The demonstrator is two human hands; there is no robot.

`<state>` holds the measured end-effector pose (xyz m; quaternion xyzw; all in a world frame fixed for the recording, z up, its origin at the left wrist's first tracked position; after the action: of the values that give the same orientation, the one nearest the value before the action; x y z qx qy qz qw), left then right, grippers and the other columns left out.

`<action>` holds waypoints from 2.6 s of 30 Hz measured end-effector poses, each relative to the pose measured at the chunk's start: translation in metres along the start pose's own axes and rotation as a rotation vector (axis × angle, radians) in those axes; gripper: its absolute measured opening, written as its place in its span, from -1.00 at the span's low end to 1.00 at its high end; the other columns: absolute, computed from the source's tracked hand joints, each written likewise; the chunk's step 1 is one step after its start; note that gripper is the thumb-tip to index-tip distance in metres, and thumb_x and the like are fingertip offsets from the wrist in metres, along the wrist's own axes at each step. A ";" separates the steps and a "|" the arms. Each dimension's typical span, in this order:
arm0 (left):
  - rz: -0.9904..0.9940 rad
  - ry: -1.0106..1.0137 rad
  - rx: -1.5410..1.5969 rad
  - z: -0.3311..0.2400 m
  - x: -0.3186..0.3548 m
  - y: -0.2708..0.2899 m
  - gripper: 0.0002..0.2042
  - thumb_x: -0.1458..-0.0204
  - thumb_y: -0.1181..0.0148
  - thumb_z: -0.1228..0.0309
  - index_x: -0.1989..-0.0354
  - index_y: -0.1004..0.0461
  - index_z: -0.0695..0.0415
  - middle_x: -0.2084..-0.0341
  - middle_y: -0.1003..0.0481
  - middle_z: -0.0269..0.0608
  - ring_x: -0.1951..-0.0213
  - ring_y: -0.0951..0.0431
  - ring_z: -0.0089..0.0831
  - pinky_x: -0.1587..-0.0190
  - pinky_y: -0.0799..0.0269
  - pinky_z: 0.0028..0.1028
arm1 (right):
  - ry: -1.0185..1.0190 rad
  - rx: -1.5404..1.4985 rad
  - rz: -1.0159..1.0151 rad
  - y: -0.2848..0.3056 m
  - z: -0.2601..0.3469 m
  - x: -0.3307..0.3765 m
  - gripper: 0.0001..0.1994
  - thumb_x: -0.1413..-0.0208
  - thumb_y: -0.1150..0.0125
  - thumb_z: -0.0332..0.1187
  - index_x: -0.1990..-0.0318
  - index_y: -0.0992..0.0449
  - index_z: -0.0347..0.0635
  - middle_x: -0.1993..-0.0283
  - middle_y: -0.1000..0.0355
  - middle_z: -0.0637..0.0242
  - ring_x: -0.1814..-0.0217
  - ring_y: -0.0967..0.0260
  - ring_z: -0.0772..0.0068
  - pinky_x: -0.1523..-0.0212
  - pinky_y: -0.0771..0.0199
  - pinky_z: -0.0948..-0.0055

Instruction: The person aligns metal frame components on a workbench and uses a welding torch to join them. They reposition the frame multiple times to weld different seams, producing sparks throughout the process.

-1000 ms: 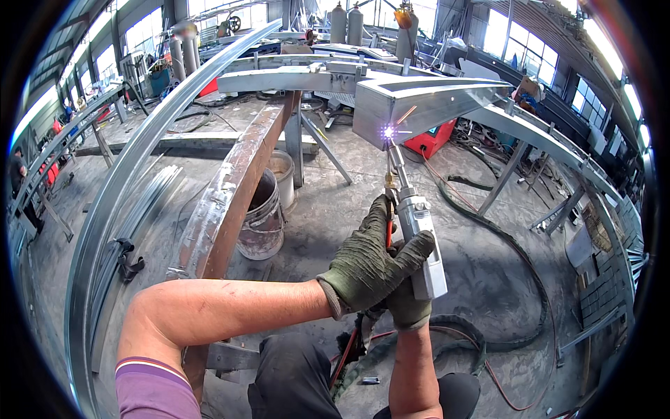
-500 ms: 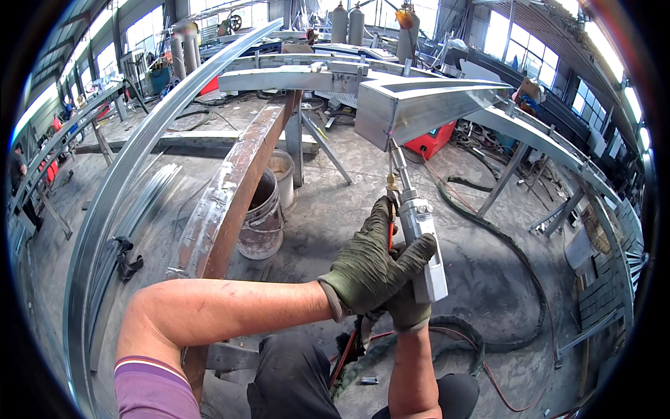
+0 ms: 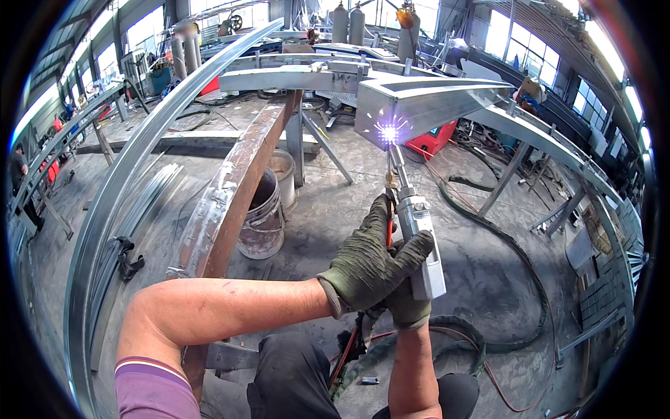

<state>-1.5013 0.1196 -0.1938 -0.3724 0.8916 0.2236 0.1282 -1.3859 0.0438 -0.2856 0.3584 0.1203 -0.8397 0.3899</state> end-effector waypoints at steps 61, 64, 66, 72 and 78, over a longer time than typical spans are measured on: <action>-0.026 0.110 -0.016 -0.002 0.007 0.003 -0.06 -0.43 -0.29 -0.11 -0.65 0.01 0.37 -0.32 -0.50 0.37 -0.35 -0.61 0.09 -0.40 -0.50 -0.05 | -0.010 0.070 -0.008 -0.001 -0.005 0.003 -0.81 -0.40 -0.30 -0.32 0.10 -0.75 -0.23 0.31 -0.71 0.19 0.30 -0.73 0.19 0.26 -0.67 0.21; -0.009 0.113 -0.003 -0.003 0.006 0.003 -0.07 -0.45 -0.27 -0.10 -0.66 0.01 0.36 -0.32 -0.48 0.29 -0.36 -0.59 -0.03 -0.41 -0.50 -0.08 | -0.007 0.068 -0.025 -0.003 -0.008 0.005 -0.83 -0.34 -0.34 -0.36 0.08 -0.78 -0.20 0.29 -0.72 0.21 0.28 -0.74 0.23 0.23 -0.70 0.24; -0.015 0.078 -0.009 0.000 0.005 0.001 -0.12 -0.45 -0.28 -0.07 -0.64 -0.04 0.33 -0.29 -0.49 0.27 -0.34 -0.59 -0.06 -0.41 -0.50 -0.08 | -0.106 -0.032 0.063 0.002 -0.018 0.012 -0.73 -0.41 -0.43 -0.24 -0.09 -0.64 -0.19 0.10 -0.67 0.32 0.08 -0.67 0.38 0.04 -0.68 0.30; -0.014 0.103 0.010 -0.001 0.007 0.001 -0.12 -0.47 -0.25 -0.05 -0.65 -0.01 0.36 -0.32 -0.47 0.33 -0.38 -0.56 0.01 -0.45 -0.45 -0.07 | 0.026 0.114 0.018 -0.003 -0.006 0.007 -0.83 -0.32 -0.39 -0.35 0.04 -0.76 -0.19 0.22 -0.73 0.26 0.19 -0.75 0.28 0.15 -0.72 0.27; -0.030 0.099 -0.028 0.007 0.006 0.000 -0.13 -0.47 -0.25 -0.05 -0.65 -0.03 0.35 -0.33 -0.46 0.31 -0.40 -0.54 -0.01 -0.46 -0.43 -0.09 | -0.035 -0.012 -0.042 -0.004 -0.004 0.008 -0.85 -0.35 -0.31 -0.41 0.11 -0.78 -0.21 0.29 -0.73 0.23 0.26 -0.76 0.24 0.23 -0.70 0.26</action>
<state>-1.5055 0.1193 -0.2023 -0.3979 0.8880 0.2154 0.0819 -1.3901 0.0436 -0.2949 0.3386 0.1262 -0.8531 0.3764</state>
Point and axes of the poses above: each hand's wrist, its own x-axis away from the middle knuckle, its own y-axis out of the back of the hand, z = x × y, the point moved 4 cm from there along -x, towards the middle knuckle
